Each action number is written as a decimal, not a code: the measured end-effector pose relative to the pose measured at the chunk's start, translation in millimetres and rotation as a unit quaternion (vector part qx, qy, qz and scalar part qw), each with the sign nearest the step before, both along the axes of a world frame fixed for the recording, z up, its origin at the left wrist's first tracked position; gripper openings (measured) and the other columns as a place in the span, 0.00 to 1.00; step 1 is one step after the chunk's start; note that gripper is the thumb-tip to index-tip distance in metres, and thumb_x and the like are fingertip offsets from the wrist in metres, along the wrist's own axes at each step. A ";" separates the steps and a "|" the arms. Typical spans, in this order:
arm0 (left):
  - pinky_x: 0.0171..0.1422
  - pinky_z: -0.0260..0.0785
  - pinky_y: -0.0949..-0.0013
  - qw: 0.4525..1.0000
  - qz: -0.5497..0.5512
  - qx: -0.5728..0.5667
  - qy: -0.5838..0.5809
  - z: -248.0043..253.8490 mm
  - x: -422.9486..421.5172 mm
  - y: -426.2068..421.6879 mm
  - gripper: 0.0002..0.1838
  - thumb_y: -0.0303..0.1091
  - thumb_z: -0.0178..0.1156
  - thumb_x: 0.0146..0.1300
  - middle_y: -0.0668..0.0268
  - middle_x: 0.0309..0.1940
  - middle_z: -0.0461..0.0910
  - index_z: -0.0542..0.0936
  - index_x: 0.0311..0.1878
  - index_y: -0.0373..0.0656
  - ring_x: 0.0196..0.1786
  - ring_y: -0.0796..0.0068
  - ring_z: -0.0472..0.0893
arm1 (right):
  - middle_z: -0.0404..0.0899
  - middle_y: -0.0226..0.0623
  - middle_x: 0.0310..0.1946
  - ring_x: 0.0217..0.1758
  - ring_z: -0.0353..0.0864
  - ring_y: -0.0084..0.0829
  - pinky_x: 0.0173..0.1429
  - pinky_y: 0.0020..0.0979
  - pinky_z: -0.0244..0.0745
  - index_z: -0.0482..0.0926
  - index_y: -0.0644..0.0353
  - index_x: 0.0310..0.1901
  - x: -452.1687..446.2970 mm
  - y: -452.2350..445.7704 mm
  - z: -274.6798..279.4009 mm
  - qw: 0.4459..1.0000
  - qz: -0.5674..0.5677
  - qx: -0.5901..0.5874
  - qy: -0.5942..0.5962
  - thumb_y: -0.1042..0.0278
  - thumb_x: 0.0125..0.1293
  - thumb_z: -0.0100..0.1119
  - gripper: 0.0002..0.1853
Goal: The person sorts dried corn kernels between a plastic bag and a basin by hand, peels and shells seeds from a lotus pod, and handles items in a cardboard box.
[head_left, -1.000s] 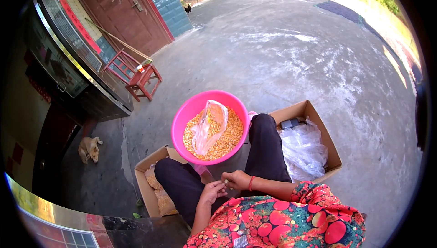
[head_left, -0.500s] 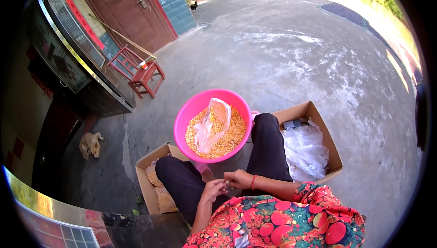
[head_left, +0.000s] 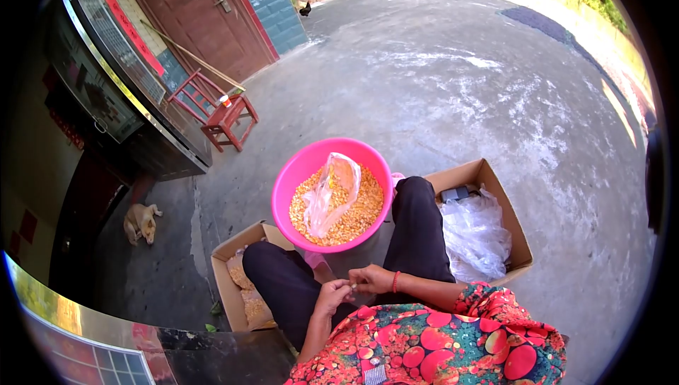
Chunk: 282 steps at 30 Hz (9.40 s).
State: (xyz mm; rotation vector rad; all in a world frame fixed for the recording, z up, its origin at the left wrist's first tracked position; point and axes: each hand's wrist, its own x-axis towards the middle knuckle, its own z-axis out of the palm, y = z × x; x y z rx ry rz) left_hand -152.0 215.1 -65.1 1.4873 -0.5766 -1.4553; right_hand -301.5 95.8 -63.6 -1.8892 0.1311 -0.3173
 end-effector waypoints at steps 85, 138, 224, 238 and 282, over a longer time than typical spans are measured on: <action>0.36 0.74 0.75 0.999 0.018 -0.026 0.031 -14.5 -2.1 -9.0 0.11 0.29 0.54 0.62 0.66 0.32 0.76 0.74 0.47 0.39 0.29 0.80 0.76 | 0.72 0.33 0.19 0.16 0.69 0.31 0.17 0.31 0.56 0.70 0.62 0.33 -28.1 35.0 282.9 0.690 0.552 0.244 -0.399 0.67 0.59 0.56 0.09; 0.44 0.73 0.66 0.965 0.230 -0.128 0.017 35.2 183.3 -189.7 0.13 0.23 0.48 0.55 0.59 0.38 0.76 0.73 0.45 0.35 0.40 0.68 0.78 | 0.74 0.26 0.27 0.27 0.73 0.18 0.27 0.22 0.68 0.74 0.57 0.39 13.7 -58.7 36.5 0.948 0.119 0.257 0.146 0.69 0.59 0.48 0.08; 0.36 0.67 0.73 0.938 0.120 -0.154 -0.286 66.6 140.8 -191.1 0.12 0.33 0.50 0.63 0.66 0.28 0.77 0.76 0.39 0.33 0.31 0.81 0.74 | 0.68 0.28 0.16 0.10 0.57 0.18 0.13 0.21 0.52 0.72 0.55 0.28 72.2 -206.1 24.1 0.865 -0.271 0.397 0.144 0.62 0.62 0.46 0.09; 0.28 0.60 0.80 0.945 0.187 -0.184 -0.198 78.2 142.5 -187.9 0.08 0.31 0.50 0.64 0.73 0.25 0.71 0.74 0.38 0.35 0.25 0.87 0.67 | 0.65 0.26 0.17 0.13 0.58 0.16 0.14 0.20 0.48 0.70 0.57 0.32 74.0 -203.2 37.7 0.831 -0.311 0.454 0.080 0.58 0.65 0.47 0.11; 0.22 0.51 0.80 0.956 0.199 -0.167 -0.135 83.6 129.3 -200.3 0.11 0.36 0.48 0.65 0.76 0.18 0.64 0.71 0.28 0.43 0.20 0.88 0.61 | 0.77 0.51 0.37 0.41 0.77 0.47 0.44 0.42 0.72 0.74 0.58 0.46 105.5 -127.0 4.2 0.913 -0.009 -0.346 0.216 0.62 0.56 0.50 0.17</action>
